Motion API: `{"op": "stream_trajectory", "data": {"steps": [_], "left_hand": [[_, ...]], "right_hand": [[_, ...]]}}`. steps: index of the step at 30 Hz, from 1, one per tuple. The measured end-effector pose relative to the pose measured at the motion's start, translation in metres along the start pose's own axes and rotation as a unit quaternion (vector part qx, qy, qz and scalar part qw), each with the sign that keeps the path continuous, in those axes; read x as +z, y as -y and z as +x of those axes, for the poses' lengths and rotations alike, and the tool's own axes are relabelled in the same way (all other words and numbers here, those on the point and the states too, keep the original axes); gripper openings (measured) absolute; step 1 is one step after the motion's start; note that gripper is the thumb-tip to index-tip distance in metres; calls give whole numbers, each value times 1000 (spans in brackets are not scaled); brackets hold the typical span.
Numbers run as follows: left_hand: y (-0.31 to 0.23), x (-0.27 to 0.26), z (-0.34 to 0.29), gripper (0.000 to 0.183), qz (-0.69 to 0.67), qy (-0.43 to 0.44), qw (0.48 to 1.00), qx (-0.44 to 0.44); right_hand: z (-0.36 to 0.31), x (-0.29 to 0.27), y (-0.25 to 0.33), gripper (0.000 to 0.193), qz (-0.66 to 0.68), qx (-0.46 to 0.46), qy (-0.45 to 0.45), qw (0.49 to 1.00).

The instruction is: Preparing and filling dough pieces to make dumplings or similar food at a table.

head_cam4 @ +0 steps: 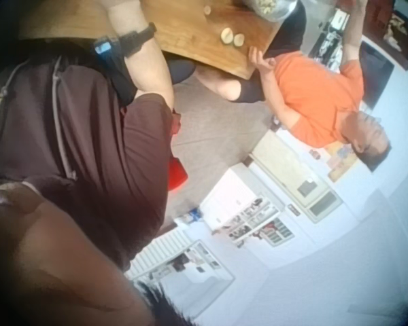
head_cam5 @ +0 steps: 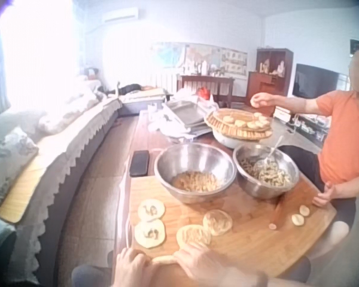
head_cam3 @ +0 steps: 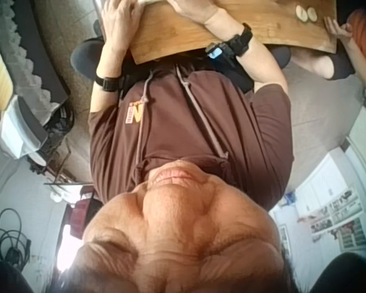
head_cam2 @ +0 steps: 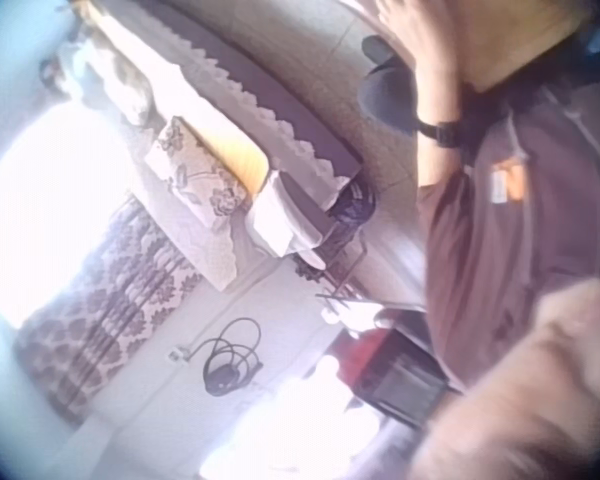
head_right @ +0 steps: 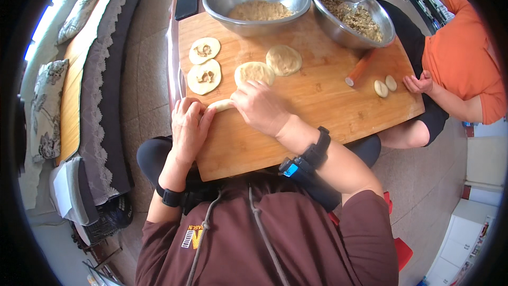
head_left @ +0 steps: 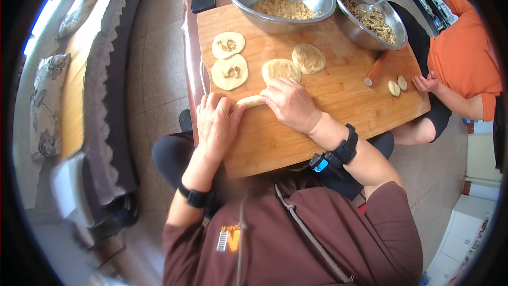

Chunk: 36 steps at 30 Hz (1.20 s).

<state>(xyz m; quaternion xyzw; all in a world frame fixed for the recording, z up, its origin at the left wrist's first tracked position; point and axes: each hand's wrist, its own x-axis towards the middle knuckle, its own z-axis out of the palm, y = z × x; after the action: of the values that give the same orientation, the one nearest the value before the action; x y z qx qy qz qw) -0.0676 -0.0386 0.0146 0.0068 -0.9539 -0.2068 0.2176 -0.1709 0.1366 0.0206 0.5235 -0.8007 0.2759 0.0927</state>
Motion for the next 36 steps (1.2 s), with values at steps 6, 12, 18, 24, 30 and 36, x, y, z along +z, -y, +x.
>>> {"op": "stream_trajectory", "data": {"steps": [6, 12, 18, 24, 30, 36], "left_hand": [[-7, 2, 0, 22, -41, -74, 996, 19], [-14, 3, 8, 20, 37, -25, 999, 23], [-24, -19, -7, 16, -140, 117, 976, -119], [-16, -21, -12, 22, -226, 172, 935, -213], [-12, -25, -17, 21, -410, 181, 859, -247], [-13, -26, -13, 23, -465, 193, 811, -296]], "right_hand": [[-2, 1, 9, 14, 20, 14, -72, 997], [3, 7, 2, 20, -23, 13, -40, 999], [-9, -31, 23, 16, 256, 254, 73, 930], [-28, -20, 18, 16, 294, 248, 57, 921], [-35, -21, 25, 20, 325, 250, 49, 911], [-36, -16, 24, 19, 224, 190, -15, 956]]}}
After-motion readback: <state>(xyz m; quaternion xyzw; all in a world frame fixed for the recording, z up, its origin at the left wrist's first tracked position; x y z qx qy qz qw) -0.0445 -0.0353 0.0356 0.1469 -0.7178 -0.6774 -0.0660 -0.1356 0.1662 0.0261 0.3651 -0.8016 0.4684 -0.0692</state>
